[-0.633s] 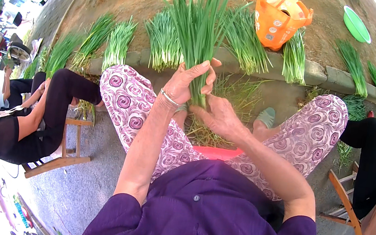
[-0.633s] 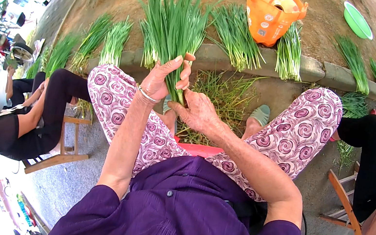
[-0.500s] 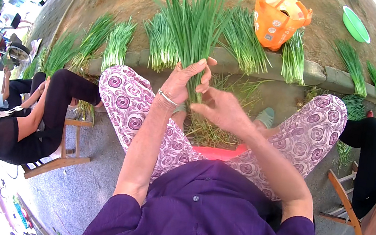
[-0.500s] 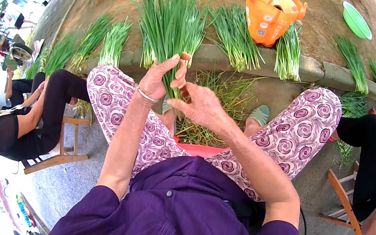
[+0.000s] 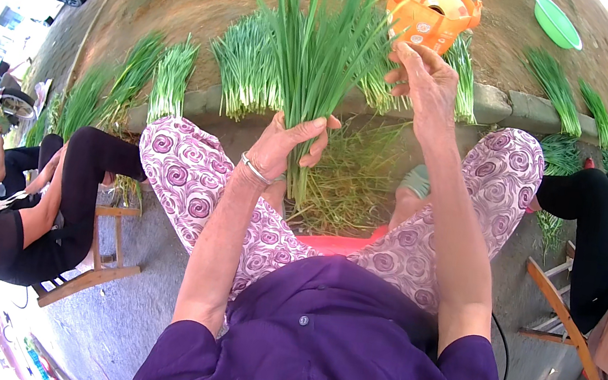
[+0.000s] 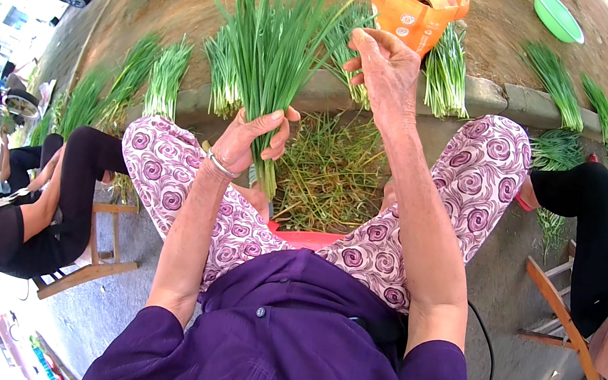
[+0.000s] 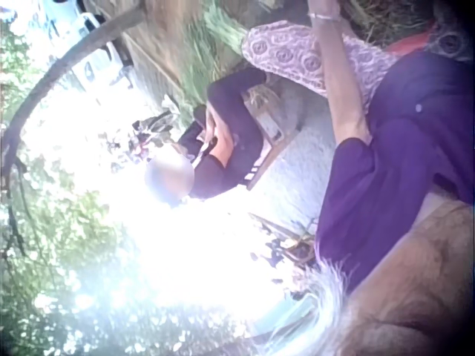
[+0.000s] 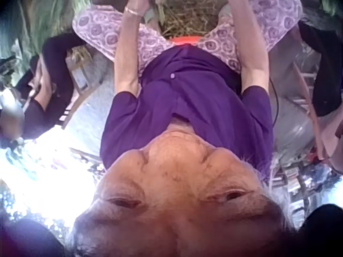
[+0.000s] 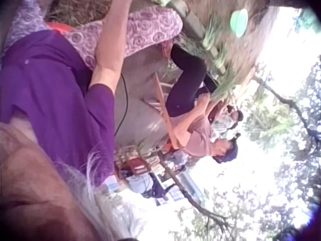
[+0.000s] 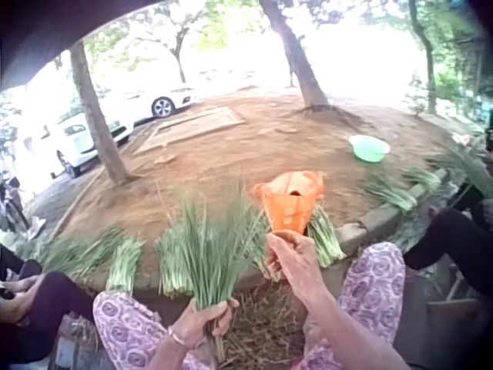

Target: The person sits on a stool and bundles green onions by hand, gathering stalks and securing them by wrapping one stalk around the group.

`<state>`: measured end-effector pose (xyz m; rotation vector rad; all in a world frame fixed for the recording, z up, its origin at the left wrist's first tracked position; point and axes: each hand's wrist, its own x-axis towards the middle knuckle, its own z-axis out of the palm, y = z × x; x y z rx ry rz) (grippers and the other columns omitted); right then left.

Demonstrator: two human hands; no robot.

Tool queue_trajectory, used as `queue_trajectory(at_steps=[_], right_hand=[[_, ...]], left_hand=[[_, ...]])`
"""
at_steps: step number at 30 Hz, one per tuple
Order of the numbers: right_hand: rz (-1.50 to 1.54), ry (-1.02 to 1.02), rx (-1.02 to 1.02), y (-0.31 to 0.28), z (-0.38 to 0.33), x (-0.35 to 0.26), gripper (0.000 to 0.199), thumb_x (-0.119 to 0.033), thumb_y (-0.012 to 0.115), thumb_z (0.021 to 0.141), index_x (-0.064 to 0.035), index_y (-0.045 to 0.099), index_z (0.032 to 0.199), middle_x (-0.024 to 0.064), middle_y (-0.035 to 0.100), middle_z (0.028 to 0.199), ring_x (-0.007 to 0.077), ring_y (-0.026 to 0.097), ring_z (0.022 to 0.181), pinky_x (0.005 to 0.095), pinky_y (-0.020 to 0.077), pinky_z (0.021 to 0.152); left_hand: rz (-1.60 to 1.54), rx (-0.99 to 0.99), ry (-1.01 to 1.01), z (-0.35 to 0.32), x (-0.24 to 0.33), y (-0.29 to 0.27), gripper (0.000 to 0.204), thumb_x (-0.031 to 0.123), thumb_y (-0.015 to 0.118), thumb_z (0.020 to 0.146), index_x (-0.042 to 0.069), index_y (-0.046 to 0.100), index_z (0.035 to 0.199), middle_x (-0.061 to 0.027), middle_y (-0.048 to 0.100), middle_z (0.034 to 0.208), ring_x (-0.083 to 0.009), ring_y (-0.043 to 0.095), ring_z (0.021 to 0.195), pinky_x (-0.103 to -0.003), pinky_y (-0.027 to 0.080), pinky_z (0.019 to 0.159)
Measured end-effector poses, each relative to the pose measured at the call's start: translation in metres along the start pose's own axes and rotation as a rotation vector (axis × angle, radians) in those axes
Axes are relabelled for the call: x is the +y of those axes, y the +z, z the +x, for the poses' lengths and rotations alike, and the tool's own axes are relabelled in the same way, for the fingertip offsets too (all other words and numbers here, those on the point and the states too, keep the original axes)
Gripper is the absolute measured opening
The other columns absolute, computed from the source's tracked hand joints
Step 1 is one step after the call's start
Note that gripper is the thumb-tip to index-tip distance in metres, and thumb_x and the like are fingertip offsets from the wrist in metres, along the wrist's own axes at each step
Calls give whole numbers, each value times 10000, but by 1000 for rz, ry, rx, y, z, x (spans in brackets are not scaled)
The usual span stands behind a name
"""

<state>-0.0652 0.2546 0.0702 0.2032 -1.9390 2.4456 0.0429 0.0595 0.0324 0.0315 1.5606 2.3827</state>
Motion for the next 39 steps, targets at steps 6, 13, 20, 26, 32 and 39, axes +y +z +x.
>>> queue_trajectory(at_steps=[6, 13, 20, 26, 32, 39], right_hand=[[57, 52, 38, -9, 5, 0, 218, -192, 690, 835, 10, 669, 914, 38, 635, 747, 74, 561, 523, 200, 431, 426], [-280, 23, -197, -35, 1, -22, 162, -140, 669, 838, 9, 693, 898, 5, 624, 665, 50, 545, 553, 196, 438, 485], [-676, -143, -368, -48, -5, -16, 164, -111, 639, 844, -10, 687, 965, 53, 665, 773, 114, 588, 663, 273, 486, 628], [-885, -186, -370, -47, -6, -15, 165, -134, 640, 820, -4, 675, 916, 121, 661, 775, 223, 629, 676, 341, 490, 640], [-986, -194, -335, -44, -7, -19, 150, -140, 631, 815, 5, 654, 850, 144, 650, 744, 275, 629, 673, 365, 483, 640], [-1021, -443, -313, -50, -3, -3, 114, -100, 580, 823, 3, 622, 849, 176, 637, 778, 351, 627, 770, 412, 481, 679]], left_hand=[[47, -16, -17, 0, 0, 4, 307, 254, 589, 932, -29, 591, 1051, -16, 497, 601, -90, 430, 471, -243, 353, 455], [9, 107, 11, -4, 3, -5, 265, 227, 617, 915, -25, 624, 995, -5, 495, 584, -92, 438, 487, -242, 360, 446], [24, 153, 21, -3, 8, -13, 268, 236, 628, 907, -19, 622, 990, -9, 512, 597, -89, 442, 470, -241, 362, 452], [57, 139, 21, -3, 7, -19, 277, 243, 621, 912, -14, 608, 1015, -9, 505, 602, -93, 439, 459, -253, 368, 468], [62, 143, 9, -3, 6, -23, 281, 235, 621, 914, -28, 609, 1014, -12, 510, 603, -92, 444, 464, -247, 367, 465], [70, 159, 11, -3, 7, -22, 259, 215, 629, 910, -31, 627, 990, -7, 511, 594, -82, 445, 470, -234, 363, 446]])
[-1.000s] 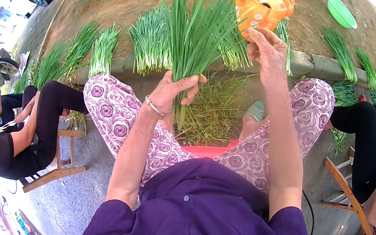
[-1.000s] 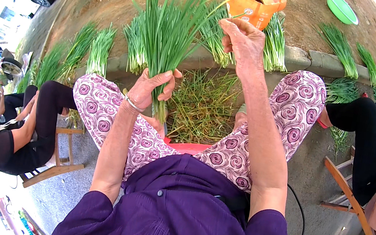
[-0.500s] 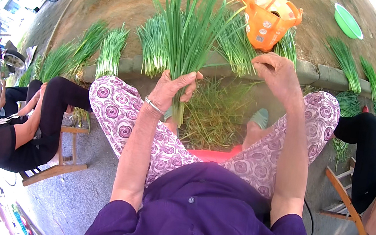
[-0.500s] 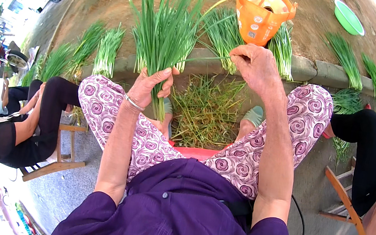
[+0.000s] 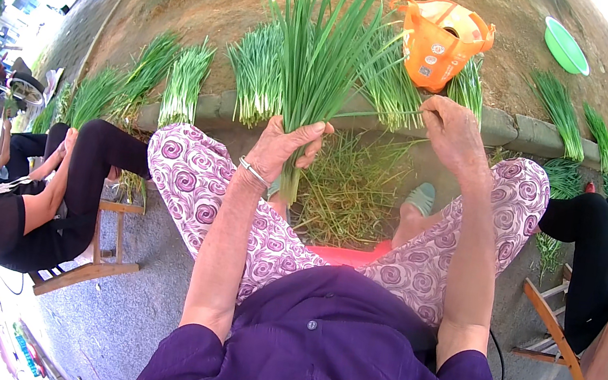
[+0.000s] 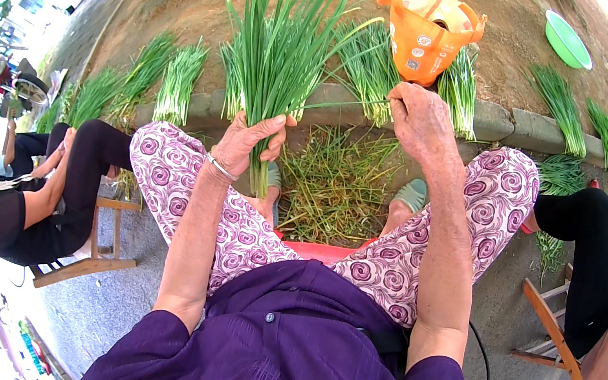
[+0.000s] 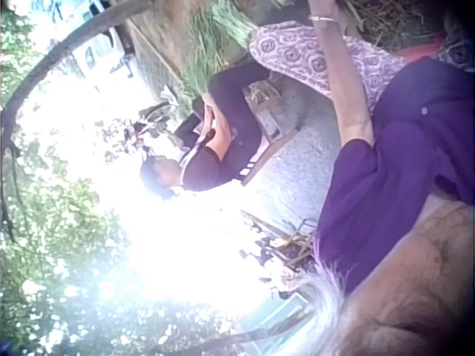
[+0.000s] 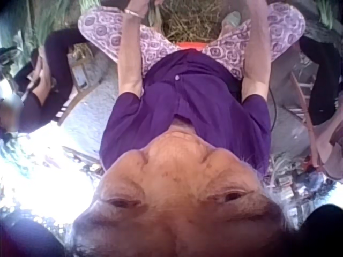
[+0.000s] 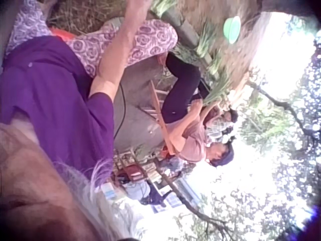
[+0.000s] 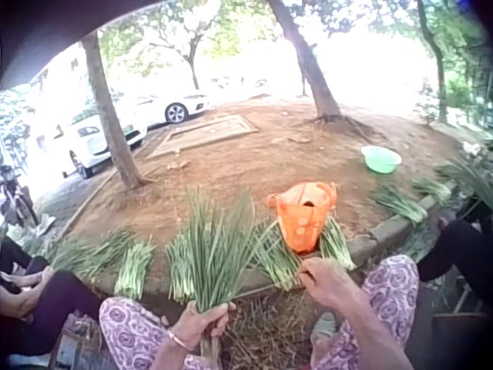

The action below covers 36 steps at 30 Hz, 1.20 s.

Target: The person sits on a stool and bundles green onions by hand, gathering stalks and securing them by wrapping one stalk around the group.

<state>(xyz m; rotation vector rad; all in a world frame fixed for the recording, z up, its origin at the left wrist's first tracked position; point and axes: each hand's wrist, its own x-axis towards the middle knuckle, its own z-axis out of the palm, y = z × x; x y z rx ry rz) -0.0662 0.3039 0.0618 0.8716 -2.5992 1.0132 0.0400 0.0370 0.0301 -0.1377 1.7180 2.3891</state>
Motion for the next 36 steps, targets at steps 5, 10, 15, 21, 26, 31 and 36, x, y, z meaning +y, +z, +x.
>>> queue_trajectory(at_steps=[5, 10, 15, 21, 26, 31, 36], right_hand=[[-16, 10, 30, 0, 2, -1, 100, -92, 566, 827, -2, 611, 830, 183, 633, 790, 365, 619, 783, 433, 476, 686], [-69, 46, 147, 1, 4, -4, 112, -109, 575, 827, -7, 620, 825, 176, 628, 754, 360, 616, 727, 430, 477, 654], [129, 345, 203, -12, 9, -15, 157, -157, 594, 853, -12, 630, 806, 119, 606, 670, 225, 613, 619, 362, 479, 610], [206, -97, 393, -3, 10, -12, 80, -44, 602, 826, 22, 595, 783, 85, 628, 722, 169, 606, 625, 297, 487, 641], [314, -30, 399, -5, 6, -32, 54, 25, 593, 814, 21, 616, 862, 69, 652, 759, 127, 611, 610, 240, 484, 585], [439, 121, 392, 8, 7, -55, 136, -34, 642, 829, -12, 657, 962, 66, 671, 794, 89, 617, 620, 221, 491, 545], [470, -24, 334, 15, 24, -75, 184, -46, 615, 824, 13, 651, 994, 109, 680, 836, 148, 641, 657, 271, 507, 580]], left_hand=[[2, 6, -10, -1, -1, -1, 267, 226, 623, 914, -29, 619, 996, -3, 498, 597, -84, 440, 478, -233, 356, 457], [4, -9, -10, 0, 0, 2, 270, 227, 622, 915, -28, 617, 1004, 2, 493, 597, -81, 438, 481, -230, 351, 455], [12, -17, -8, -1, 0, 2, 258, 211, 628, 911, -31, 625, 1000, 5, 503, 600, -73, 442, 487, -223, 355, 445], [16, 20, -22, 1, -5, 6, 231, 188, 642, 902, -32, 646, 969, 10, 517, 592, -61, 446, 490, -213, 356, 426], [81, 23, -31, 0, -7, 15, 210, 173, 651, 896, -28, 648, 957, 8, 508, 573, -66, 443, 478, -218, 347, 422], [177, -28, -69, 6, -18, 19, 258, 217, 650, 900, -28, 647, 981, 17, 499, 590, -55, 430, 493, -213, 351, 446], [279, -64, -79, 9, -28, 19, 247, 219, 651, 901, -20, 652, 965, 22, 486, 573, -52, 423, 483, -214, 342, 436]])
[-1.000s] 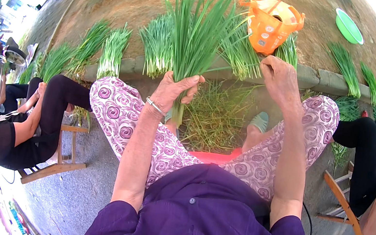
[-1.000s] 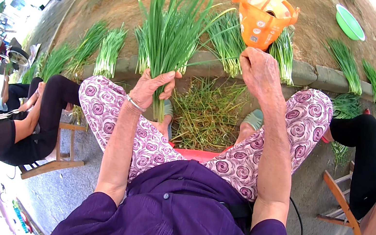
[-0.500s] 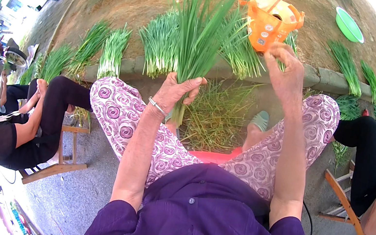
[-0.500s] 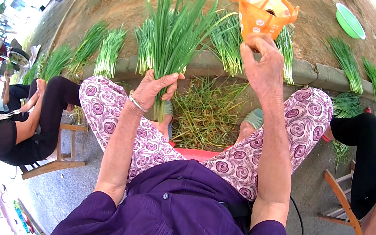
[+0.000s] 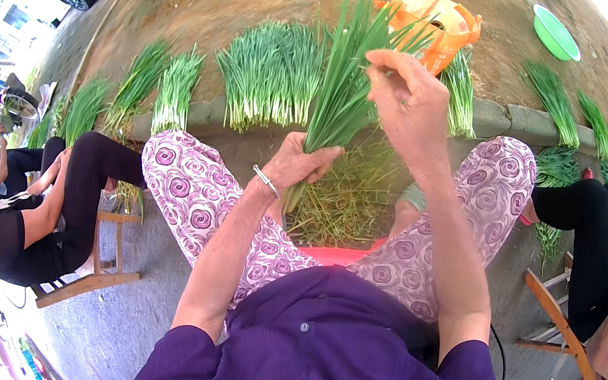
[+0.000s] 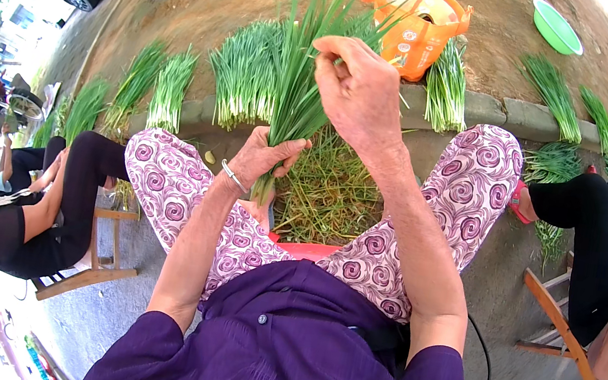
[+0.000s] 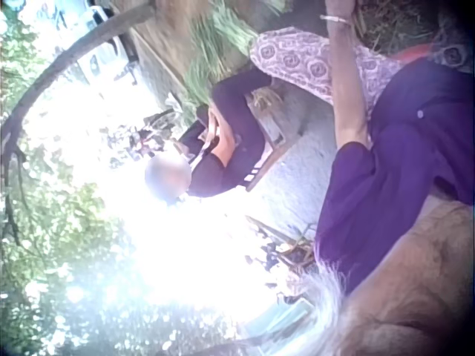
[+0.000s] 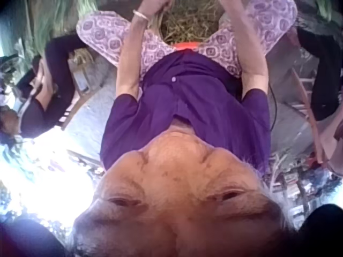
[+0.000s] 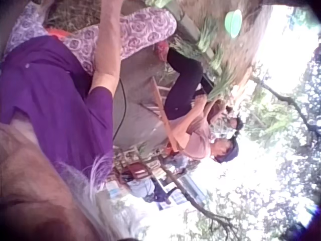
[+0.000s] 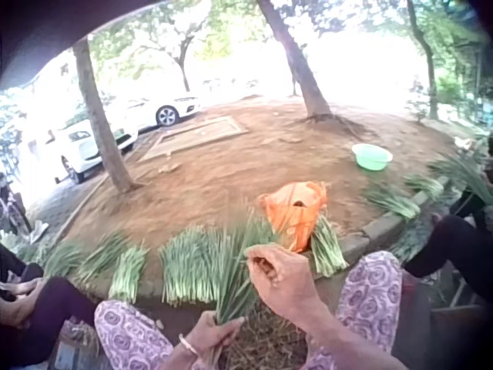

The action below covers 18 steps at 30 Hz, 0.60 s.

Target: The person sits on a stool and bundles green onions by hand, gathering stalks and securing them by wrapping one stalk around the group.

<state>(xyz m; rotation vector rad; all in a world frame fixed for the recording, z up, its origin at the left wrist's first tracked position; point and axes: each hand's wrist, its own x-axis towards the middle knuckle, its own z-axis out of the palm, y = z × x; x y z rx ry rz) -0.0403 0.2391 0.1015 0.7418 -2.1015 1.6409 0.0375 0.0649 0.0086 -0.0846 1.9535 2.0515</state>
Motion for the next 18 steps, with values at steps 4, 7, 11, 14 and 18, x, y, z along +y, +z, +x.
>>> queue_trajectory(at_steps=[4, 7, 11, 14, 18], right_hand=[[-97, 151, -92, 2, 18, -17, 252, -130, 613, 809, 35, 647, 995, 135, 668, 759, 220, 648, 663, 334, 511, 642], [-236, 111, -111, 3, 30, -14, 285, -171, 629, 791, 46, 648, 974, 154, 665, 734, 261, 653, 672, 357, 508, 673], [-226, 123, -150, 5, 34, -10, 251, -184, 651, 832, 26, 660, 969, 73, 670, 767, 129, 610, 682, 285, 496, 661], [-167, 147, -173, 2, 31, -7, 202, -162, 638, 828, 16, 668, 920, 91, 670, 750, 162, 626, 672, 299, 499, 646], [-179, 147, -231, -8, 19, 6, 132, -121, 612, 810, -2, 662, 837, 160, 645, 711, 278, 636, 638, 348, 491, 608]], left_hand=[[35, 0, 9, 1, -5, 0, 242, 221, 649, 904, -13, 658, 968, 26, 486, 565, -45, 417, 474, -213, 338, 427], [57, 2, 13, 3, -5, 1, 237, 219, 648, 906, -10, 663, 964, 27, 488, 562, -42, 414, 465, -212, 333, 417], [52, 12, 19, 2, -6, 1, 230, 217, 651, 905, -8, 668, 950, 27, 486, 560, -42, 413, 458, -209, 329, 411], [20, 61, 16, 3, -8, -2, 214, 213, 655, 904, 1, 674, 926, 30, 500, 563, -39, 408, 457, -197, 321, 411], [282, 318, 19, 8, -11, -14, 237, 264, 678, 870, 36, 681, 935, -39, 533, 555, -103, 477, 477, -285, 397, 450]])
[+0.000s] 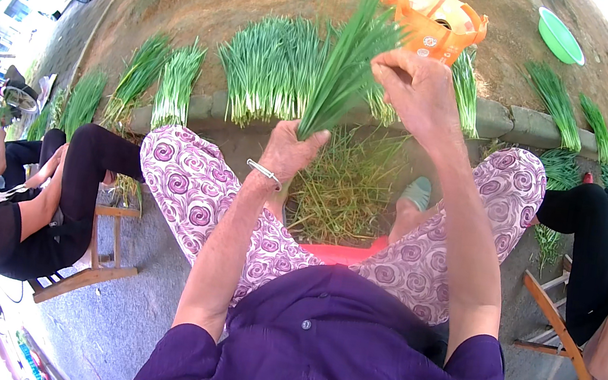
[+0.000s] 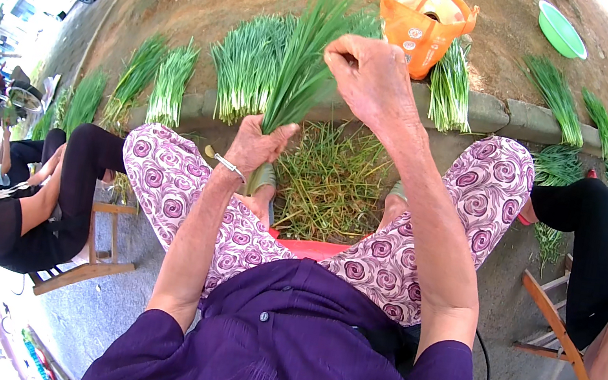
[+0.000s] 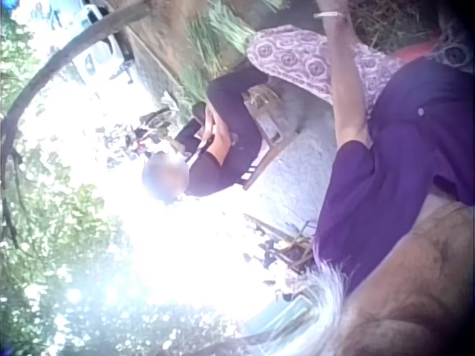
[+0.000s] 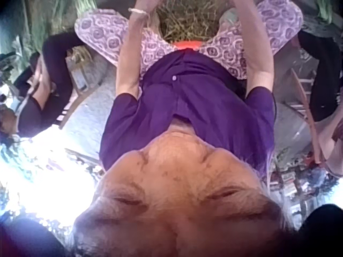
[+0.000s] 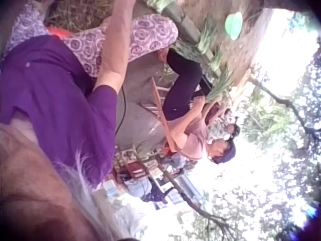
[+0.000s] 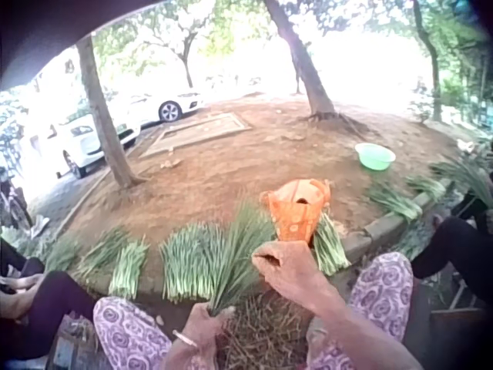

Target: The person sits on a stool and bundles green onions by hand, gathering stalks and securing them by wrapping one stalk around the group.

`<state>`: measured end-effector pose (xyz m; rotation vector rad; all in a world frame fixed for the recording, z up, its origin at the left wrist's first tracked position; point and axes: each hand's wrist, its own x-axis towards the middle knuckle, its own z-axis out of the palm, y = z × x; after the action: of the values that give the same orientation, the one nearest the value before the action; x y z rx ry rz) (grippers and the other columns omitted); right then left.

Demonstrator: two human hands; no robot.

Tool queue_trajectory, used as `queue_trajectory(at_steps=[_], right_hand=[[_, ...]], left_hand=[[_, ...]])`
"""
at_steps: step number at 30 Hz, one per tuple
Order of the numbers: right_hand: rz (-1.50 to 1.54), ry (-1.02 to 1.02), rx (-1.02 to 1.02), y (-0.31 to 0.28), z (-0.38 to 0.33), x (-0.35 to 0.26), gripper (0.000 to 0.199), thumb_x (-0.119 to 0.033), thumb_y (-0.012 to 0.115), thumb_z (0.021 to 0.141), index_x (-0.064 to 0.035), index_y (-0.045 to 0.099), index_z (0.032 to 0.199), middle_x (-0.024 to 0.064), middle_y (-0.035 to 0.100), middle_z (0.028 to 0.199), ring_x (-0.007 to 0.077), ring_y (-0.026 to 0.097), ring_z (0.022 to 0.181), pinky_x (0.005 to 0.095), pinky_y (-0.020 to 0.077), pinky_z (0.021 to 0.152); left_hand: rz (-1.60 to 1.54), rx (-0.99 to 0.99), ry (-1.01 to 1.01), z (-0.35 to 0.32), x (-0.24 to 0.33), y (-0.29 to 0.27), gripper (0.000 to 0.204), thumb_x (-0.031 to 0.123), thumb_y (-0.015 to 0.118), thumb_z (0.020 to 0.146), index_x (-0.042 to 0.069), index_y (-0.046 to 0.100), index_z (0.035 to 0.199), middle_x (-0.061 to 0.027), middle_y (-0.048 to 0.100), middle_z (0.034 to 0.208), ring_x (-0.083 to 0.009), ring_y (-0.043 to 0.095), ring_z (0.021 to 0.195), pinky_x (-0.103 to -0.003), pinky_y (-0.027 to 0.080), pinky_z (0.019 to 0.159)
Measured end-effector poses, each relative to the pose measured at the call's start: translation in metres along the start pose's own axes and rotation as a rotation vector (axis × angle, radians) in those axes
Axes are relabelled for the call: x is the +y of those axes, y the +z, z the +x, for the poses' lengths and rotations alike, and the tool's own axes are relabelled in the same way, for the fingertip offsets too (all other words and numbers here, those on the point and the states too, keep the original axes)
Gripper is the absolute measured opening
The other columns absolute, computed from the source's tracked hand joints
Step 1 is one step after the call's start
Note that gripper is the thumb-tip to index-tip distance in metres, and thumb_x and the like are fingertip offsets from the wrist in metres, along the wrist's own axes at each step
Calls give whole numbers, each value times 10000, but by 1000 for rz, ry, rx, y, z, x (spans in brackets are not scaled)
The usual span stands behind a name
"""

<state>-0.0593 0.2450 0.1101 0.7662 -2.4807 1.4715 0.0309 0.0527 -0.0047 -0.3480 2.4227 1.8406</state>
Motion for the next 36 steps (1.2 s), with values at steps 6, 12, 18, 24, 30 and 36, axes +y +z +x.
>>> queue_trajectory(at_steps=[6, 12, 18, 24, 30, 36], right_hand=[[-292, -74, -37, 4, -13, 46, 144, -137, 605, 801, 1, 629, 769, 190, 638, 731, 379, 627, 710, 440, 492, 628], [-304, 24, -87, -3, -20, 57, 131, -121, 585, 783, -2, 632, 753, 208, 637, 743, 399, 624, 741, 466, 496, 666], [-308, 25, -141, -7, -23, 55, 135, -107, 549, 771, -3, 633, 753, 213, 638, 763, 408, 621, 763, 488, 493, 687], [-390, 69, -15, 10, -24, 65, 163, -147, 552, 806, -7, 633, 783, 228, 631, 766, 420, 620, 770, 503, 496, 690], [-160, 209, -84, -14, -20, 53, 207, -138, 559, 820, 2, 649, 943, 179, 670, 771, 292, 669, 694, 403, 527, 624], [-147, -14, -714, 21, -51, 35, 201, -177, 566, 795, -20, 680, 848, 178, 662, 763, 295, 657, 667, 388, 518, 640]], left_hand=[[938, 562, 282, 18, 8, -11, 160, 193, 632, 823, 111, 629, 961, -165, 648, 768, -366, 635, 719, -464, 485, 618], [1220, 506, 440, 44, 38, -37, 152, 77, 560, 822, 111, 578, 969, -136, 630, 770, -337, 643, 673, -442, 497, 570], [1527, 379, 673, 55, 88, -59, 25, 53, 549, 819, 60, 566, 802, -134, 631, 720, -287, 670, 637, -377, 539, 526], [1718, 244, 675, 46, 98, -66, 19, 58, 563, 808, 62, 577, 820, -111, 644, 732, -275, 676, 662, -368, 539, 531], [1855, 91, 643, 47, 100, -80, 31, 52, 553, 810, 61, 551, 839, -129, 646, 740, -295, 679, 687, -388, 536, 555], [1806, 61, 616, 54, 116, -78, 58, 81, 589, 795, 92, 644, 808, -108, 673, 740, -246, 694, 714, -370, 558, 584]])
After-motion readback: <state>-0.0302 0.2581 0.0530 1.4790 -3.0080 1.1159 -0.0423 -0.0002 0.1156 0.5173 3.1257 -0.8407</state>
